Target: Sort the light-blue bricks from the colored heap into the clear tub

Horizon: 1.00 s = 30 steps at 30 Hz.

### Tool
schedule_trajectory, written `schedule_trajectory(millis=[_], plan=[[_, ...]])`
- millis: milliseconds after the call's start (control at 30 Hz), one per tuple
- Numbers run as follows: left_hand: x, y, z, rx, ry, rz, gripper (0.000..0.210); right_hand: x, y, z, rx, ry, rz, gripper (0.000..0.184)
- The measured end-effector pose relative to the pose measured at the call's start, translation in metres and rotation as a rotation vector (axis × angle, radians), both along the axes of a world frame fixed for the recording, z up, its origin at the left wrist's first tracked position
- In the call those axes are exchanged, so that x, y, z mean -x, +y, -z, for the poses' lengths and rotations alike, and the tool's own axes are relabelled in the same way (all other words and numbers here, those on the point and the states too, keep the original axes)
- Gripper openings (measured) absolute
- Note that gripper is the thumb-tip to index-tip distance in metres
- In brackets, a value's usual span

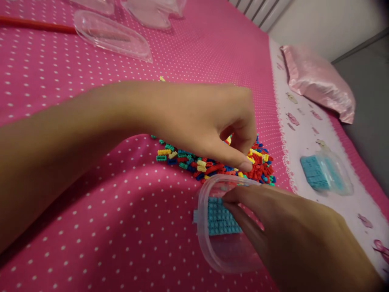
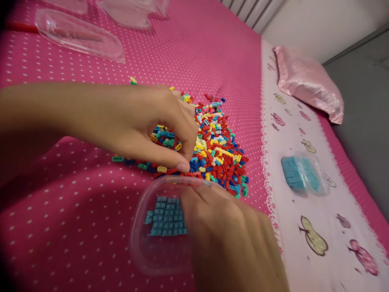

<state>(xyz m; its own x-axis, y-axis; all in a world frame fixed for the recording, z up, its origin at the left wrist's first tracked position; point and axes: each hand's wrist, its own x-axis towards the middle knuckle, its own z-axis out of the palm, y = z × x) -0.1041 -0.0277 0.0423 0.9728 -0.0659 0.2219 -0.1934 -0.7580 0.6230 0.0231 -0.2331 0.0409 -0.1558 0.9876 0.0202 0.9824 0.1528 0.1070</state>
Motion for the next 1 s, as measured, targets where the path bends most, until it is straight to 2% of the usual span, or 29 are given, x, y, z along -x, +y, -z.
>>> schedule_trajectory(millis=[233, 400, 533, 767, 900, 1000], plan=[[-0.001, 0.000, 0.000, -0.099, -0.073, 0.059, 0.025, 0.005, 0.000, -0.001, 0.013, 0.006, -0.011, 0.023], [-0.003, 0.001, 0.001, -0.060, 0.000, 0.020, 0.022, 0.001, -0.001, 0.001, 0.046, 0.005, -0.012, 0.022], [-0.002, 0.001, 0.001, -0.109, -0.060, 0.052, 0.023, -0.002, -0.002, 0.001, 0.127, 0.007, -0.001, 0.032], [0.000, 0.001, 0.002, -0.134, -0.088, 0.077, 0.024, 0.002, 0.000, 0.002, 0.137, 0.011, 0.005, 0.033], [0.000, 0.002, 0.001, -0.127, -0.074, 0.068, 0.023, -0.001, -0.003, -0.005, 0.024, 0.054, -0.006, 0.025], [-0.001, 0.000, -0.001, -0.103, -0.071, 0.033, 0.021, -0.008, -0.003, -0.019, -0.085, 0.196, 0.118, 0.015]])
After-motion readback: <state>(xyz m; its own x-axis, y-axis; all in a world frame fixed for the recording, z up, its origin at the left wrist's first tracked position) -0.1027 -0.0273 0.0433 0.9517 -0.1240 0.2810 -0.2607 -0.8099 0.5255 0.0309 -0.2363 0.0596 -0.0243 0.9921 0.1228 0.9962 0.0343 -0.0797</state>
